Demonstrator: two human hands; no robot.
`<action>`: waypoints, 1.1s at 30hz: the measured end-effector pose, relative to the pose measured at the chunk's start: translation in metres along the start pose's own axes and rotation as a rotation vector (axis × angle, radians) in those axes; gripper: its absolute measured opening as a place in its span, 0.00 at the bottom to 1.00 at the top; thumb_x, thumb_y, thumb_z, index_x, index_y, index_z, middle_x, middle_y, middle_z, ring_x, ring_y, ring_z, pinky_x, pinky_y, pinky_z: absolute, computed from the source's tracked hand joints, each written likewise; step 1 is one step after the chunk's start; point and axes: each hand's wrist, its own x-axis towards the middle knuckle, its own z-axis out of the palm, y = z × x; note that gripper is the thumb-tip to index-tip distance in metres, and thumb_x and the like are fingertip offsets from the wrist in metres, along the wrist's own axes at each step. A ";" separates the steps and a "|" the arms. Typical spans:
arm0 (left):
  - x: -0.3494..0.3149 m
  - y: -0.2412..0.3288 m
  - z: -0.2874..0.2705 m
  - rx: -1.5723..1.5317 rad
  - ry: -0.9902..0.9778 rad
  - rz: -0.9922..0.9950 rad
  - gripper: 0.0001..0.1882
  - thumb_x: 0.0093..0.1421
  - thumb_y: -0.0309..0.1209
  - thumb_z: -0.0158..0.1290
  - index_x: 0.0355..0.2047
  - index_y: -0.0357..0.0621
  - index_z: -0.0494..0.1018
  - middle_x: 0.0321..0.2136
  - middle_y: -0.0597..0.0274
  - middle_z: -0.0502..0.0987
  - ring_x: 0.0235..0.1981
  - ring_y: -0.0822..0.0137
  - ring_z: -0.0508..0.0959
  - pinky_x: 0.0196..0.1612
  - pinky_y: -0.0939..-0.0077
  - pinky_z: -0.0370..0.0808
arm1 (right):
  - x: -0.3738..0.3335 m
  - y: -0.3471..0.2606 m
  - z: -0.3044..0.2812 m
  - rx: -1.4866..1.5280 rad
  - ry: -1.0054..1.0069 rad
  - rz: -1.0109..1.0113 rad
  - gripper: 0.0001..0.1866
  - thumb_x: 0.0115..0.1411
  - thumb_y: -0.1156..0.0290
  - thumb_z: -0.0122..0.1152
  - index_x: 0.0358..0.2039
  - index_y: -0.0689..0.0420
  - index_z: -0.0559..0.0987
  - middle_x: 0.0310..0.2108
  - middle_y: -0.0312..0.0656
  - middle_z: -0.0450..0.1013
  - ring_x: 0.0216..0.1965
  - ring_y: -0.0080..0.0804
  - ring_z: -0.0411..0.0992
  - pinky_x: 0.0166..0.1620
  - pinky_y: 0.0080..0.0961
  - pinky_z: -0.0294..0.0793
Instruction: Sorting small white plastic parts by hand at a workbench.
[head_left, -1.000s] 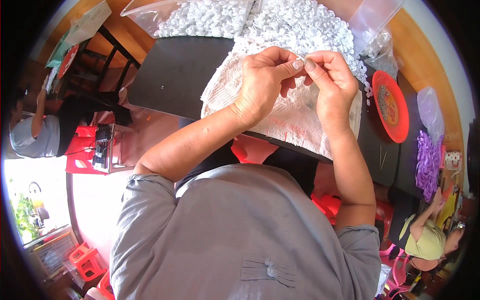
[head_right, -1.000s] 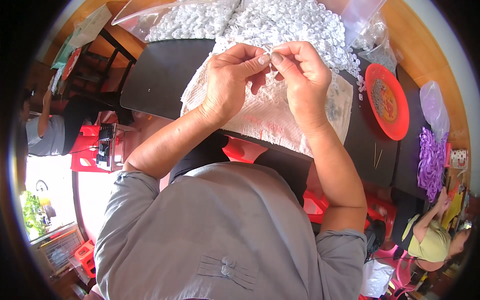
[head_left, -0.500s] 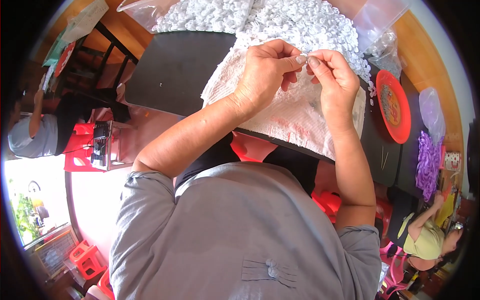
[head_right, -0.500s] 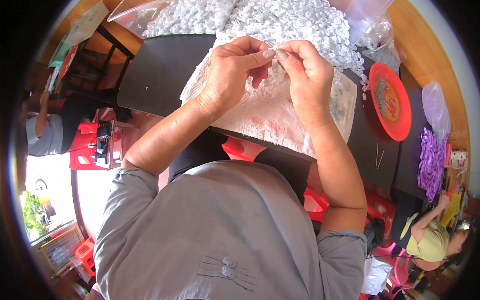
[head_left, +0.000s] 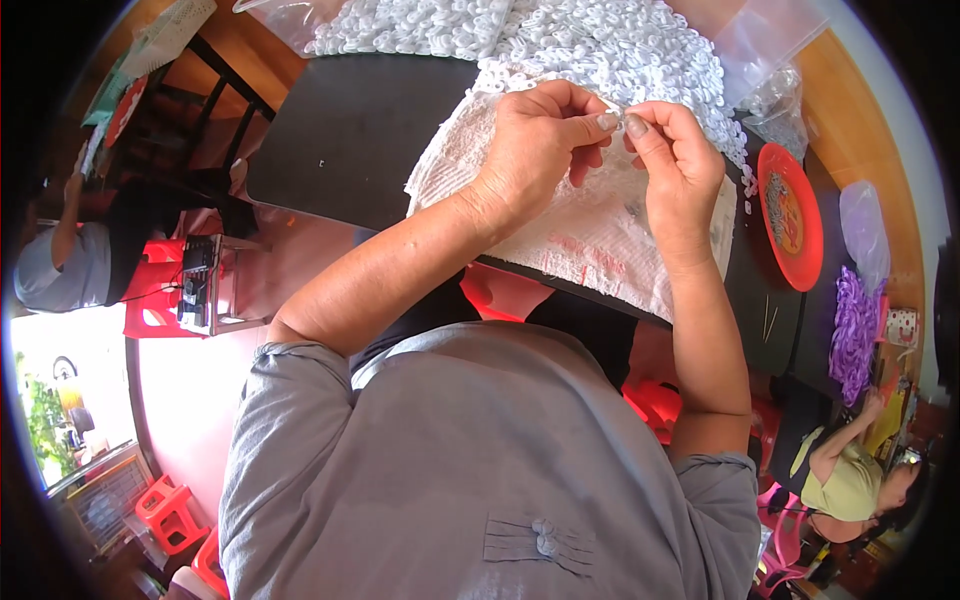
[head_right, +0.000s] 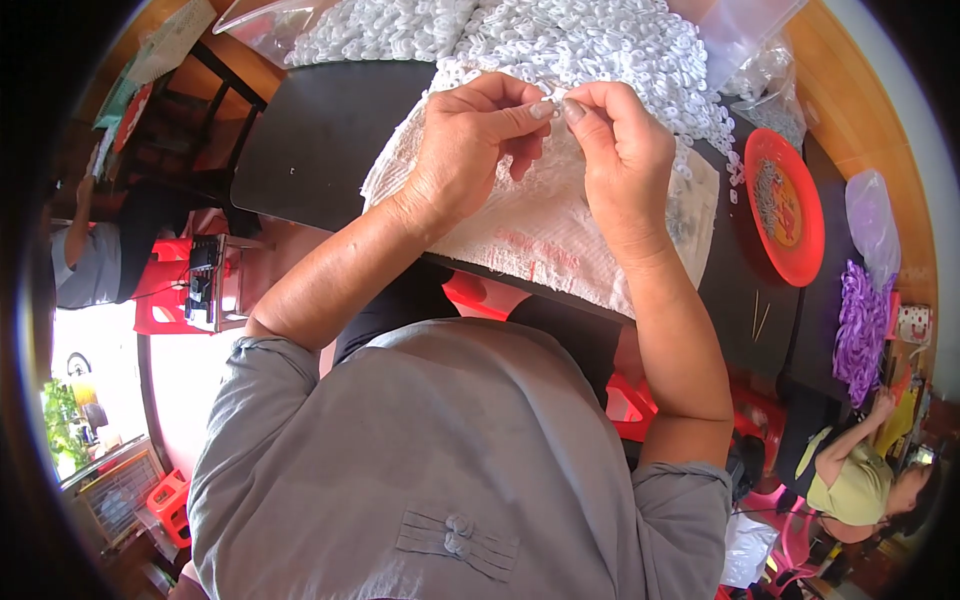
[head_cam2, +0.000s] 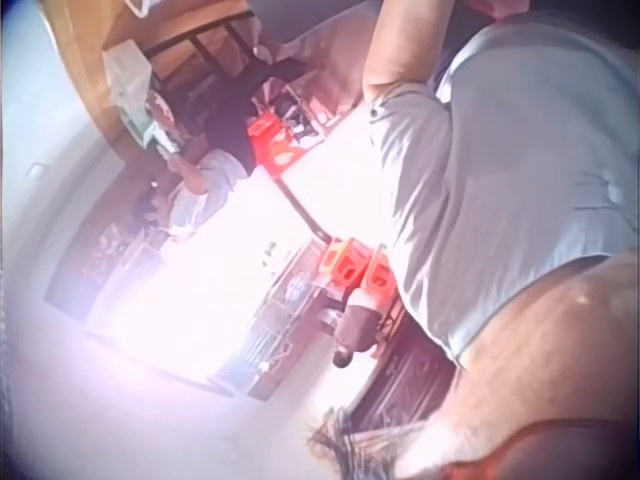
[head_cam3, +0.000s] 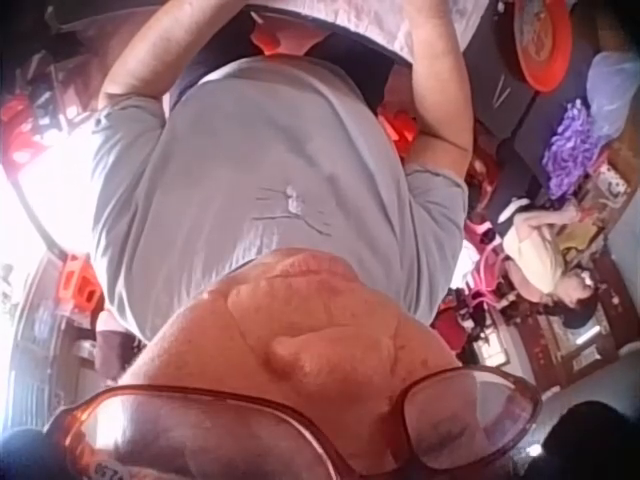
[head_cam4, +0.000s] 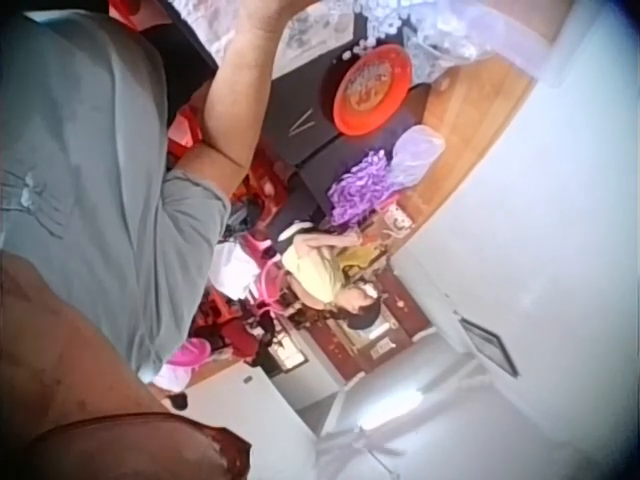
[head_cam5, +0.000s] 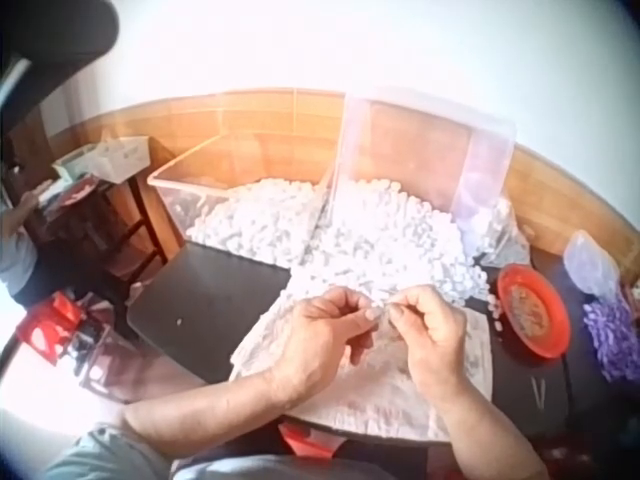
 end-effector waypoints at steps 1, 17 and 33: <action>0.000 0.001 0.000 0.007 -0.001 -0.004 0.05 0.59 0.24 0.56 0.32 0.33 0.72 0.22 0.60 0.75 0.18 0.73 0.73 0.18 0.81 0.66 | 0.000 0.000 0.000 -0.001 -0.001 0.001 0.03 0.60 0.77 0.59 0.34 0.62 0.76 0.25 0.34 0.74 0.27 0.17 0.68 0.31 0.16 0.68; 0.000 -0.003 -0.002 0.132 0.004 0.022 0.05 0.59 0.24 0.56 0.31 0.35 0.73 0.21 0.63 0.75 0.19 0.76 0.73 0.18 0.83 0.66 | 0.000 0.003 -0.001 -0.059 -0.002 -0.052 0.04 0.61 0.74 0.59 0.34 0.61 0.77 0.25 0.32 0.73 0.26 0.16 0.67 0.29 0.14 0.67; -0.004 -0.001 -0.001 0.266 0.037 0.118 0.05 0.60 0.27 0.56 0.32 0.36 0.74 0.21 0.67 0.75 0.19 0.81 0.71 0.18 0.87 0.64 | -0.001 0.003 0.000 -0.099 -0.016 -0.086 0.05 0.61 0.73 0.60 0.35 0.61 0.78 0.25 0.32 0.73 0.26 0.16 0.68 0.28 0.14 0.68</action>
